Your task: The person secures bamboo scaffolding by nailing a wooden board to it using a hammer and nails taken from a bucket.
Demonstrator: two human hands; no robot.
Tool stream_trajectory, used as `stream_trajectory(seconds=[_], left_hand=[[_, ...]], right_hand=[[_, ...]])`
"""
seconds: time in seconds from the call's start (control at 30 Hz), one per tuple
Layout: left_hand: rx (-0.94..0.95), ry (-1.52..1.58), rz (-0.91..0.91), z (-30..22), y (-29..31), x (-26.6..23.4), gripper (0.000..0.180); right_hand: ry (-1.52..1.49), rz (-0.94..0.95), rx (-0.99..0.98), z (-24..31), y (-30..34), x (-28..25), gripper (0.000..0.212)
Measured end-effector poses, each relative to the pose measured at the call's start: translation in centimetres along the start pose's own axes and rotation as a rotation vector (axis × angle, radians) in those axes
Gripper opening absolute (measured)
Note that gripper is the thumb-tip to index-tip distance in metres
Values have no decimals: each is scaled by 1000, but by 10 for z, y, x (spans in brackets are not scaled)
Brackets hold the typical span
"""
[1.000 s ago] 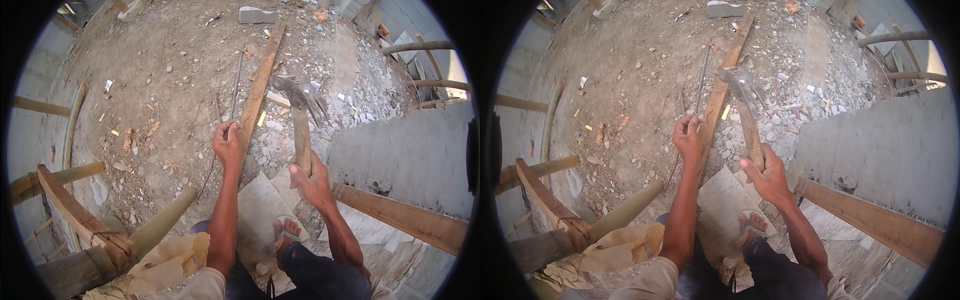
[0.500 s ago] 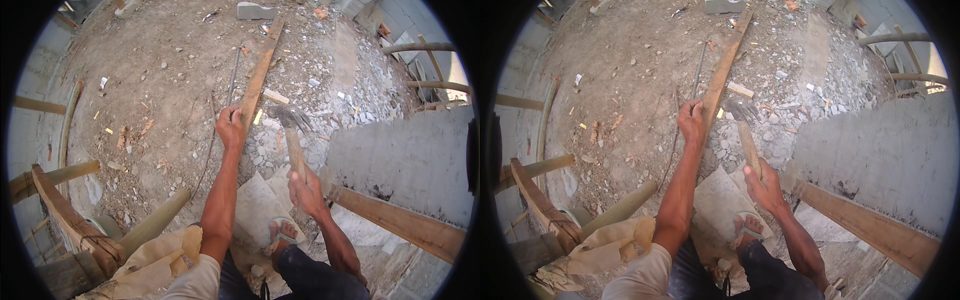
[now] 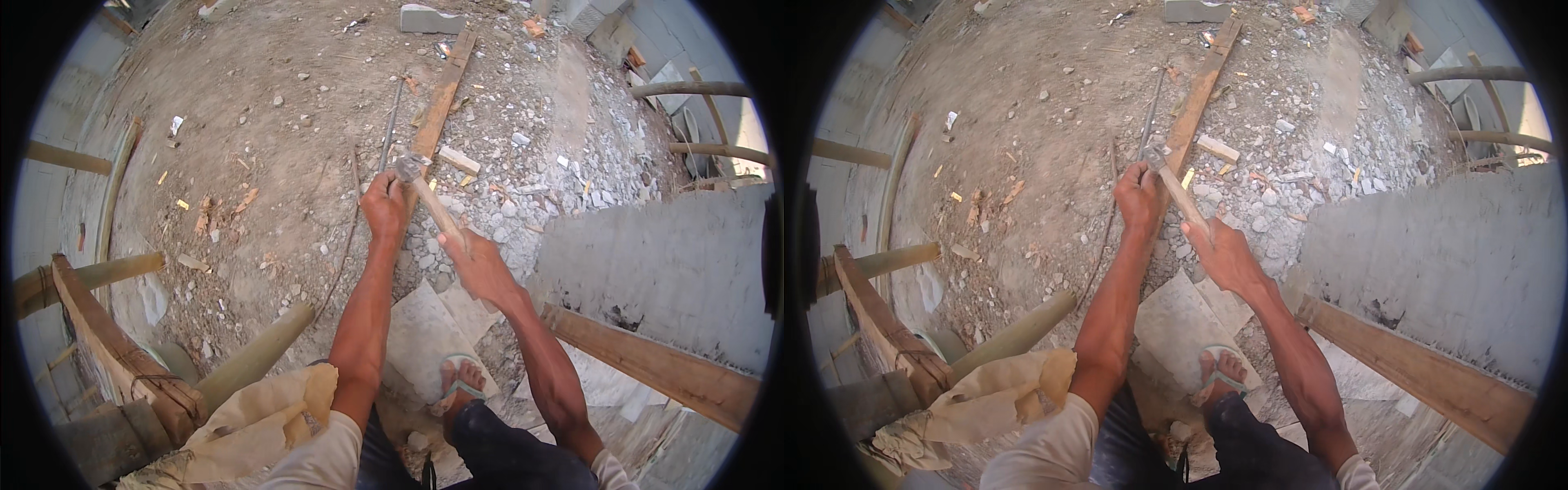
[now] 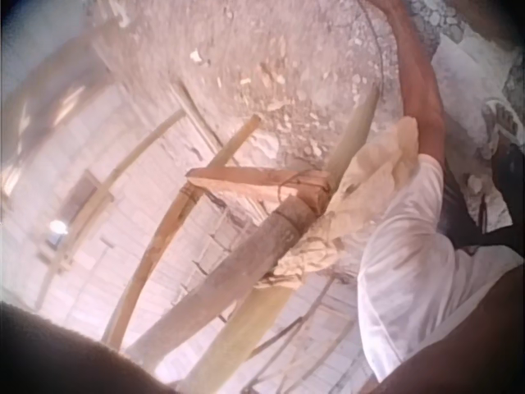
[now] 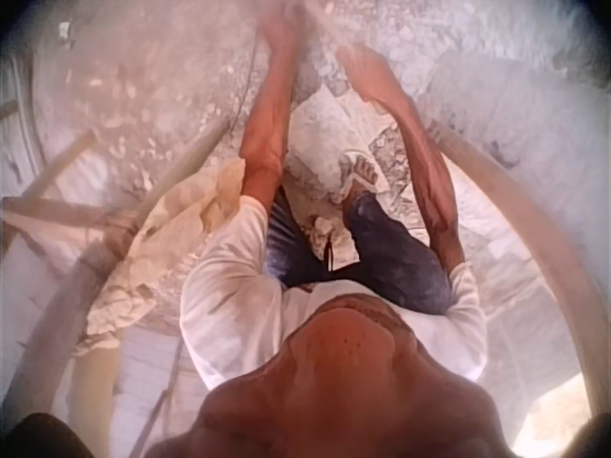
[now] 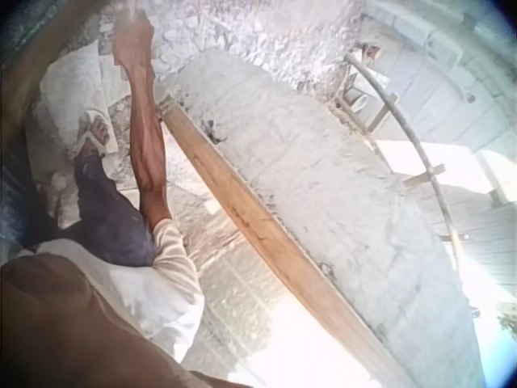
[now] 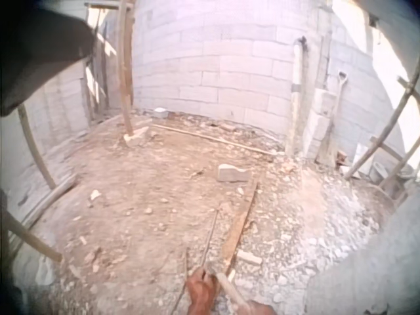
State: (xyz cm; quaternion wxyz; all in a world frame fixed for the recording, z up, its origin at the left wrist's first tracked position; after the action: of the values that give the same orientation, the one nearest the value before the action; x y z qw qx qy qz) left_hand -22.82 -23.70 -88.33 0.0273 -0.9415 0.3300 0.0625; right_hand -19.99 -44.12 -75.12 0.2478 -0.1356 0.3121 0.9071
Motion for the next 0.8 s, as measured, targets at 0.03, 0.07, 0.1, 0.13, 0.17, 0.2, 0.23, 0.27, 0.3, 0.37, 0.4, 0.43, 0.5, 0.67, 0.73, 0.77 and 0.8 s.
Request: stream_trajectory(seconds=[0.03, 0.07, 0.1, 0.13, 0.17, 0.2, 0.23, 0.27, 0.3, 0.37, 0.4, 0.43, 0.5, 0.67, 0.73, 0.77, 0.8], left_hand=[[-20, -26, -2, -1, -1, -6, 11], [-23, -61, 21, -3, -2, -10, 11], [-27, -97, 44, -4, -3, -15, 13], [-38, -125, 70, -3, 1, -15, 16], [52, -175, 39, -6, 5, -21, 18], [141, -226, 7, -8, 11, -29, 20], [228, -276, -21, -8, 22, -37, 23], [223, -355, -8, -3, 38, -38, 27], [218, -440, 8, 2, 58, -43, 31], [183, -558, 41, 10, 88, -57, 37], [149, -580, 64, 14, 99, -61, 39], [122, -587, 90, 13, 102, -58, 41], [92, -594, 103, 10, 95, -56, 42], [-17, -622, 164, 26, 102, -65, 45], [0, -620, 152, 21, 88, -61, 45], [0, -593, 155, 20, 92, -53, 45], [6, -575, 153, 18, 91, -50, 45]], right_hand=[[-36, 73, 118, 2, -1, 3, 56], [-71, 145, 236, 4, 0, 6, 57], [-62, 108, 143, 15, 2, 4, 57], [-48, 70, 61, 22, 12, -1, 57], [-37, 35, -30, 38, 19, -5, 58], [-133, 8, -151, 58, 31, -11, 57], [-231, -19, -269, 90, 48, -19, 58], [-322, -57, -376, 111, 61, -28, 58], [-401, -71, -561, 127, 67, -35, 56], [-440, -100, -715, 135, 62, -33, 56], [-456, -113, -792, 139, 60, -33, 56], [-361, -138, -733, 118, 50, -27, 60], [-45, -165, -503, 36, 5, -5, 61], [-373, 36, 270, 1, 10, 10, 59], [-565, -9, 64, 53, 30, -15, 63], [-608, -56, -126, 80, 46, -31, 66], [-650, -100, -327, 104, 57, -43, 70]])
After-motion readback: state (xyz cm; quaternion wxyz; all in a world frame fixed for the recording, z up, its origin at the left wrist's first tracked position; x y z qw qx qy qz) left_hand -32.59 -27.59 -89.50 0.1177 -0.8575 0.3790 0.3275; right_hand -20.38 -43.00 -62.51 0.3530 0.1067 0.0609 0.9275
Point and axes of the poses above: each hand's wrist, its own y-axis away from the middle knuckle, its own x-axis out of the palm, z = x × y, the point moved 6 cm from there along -y, towards the middle knuckle, and after that the axes turned 10 degrees about z, right-handed, at the moved point
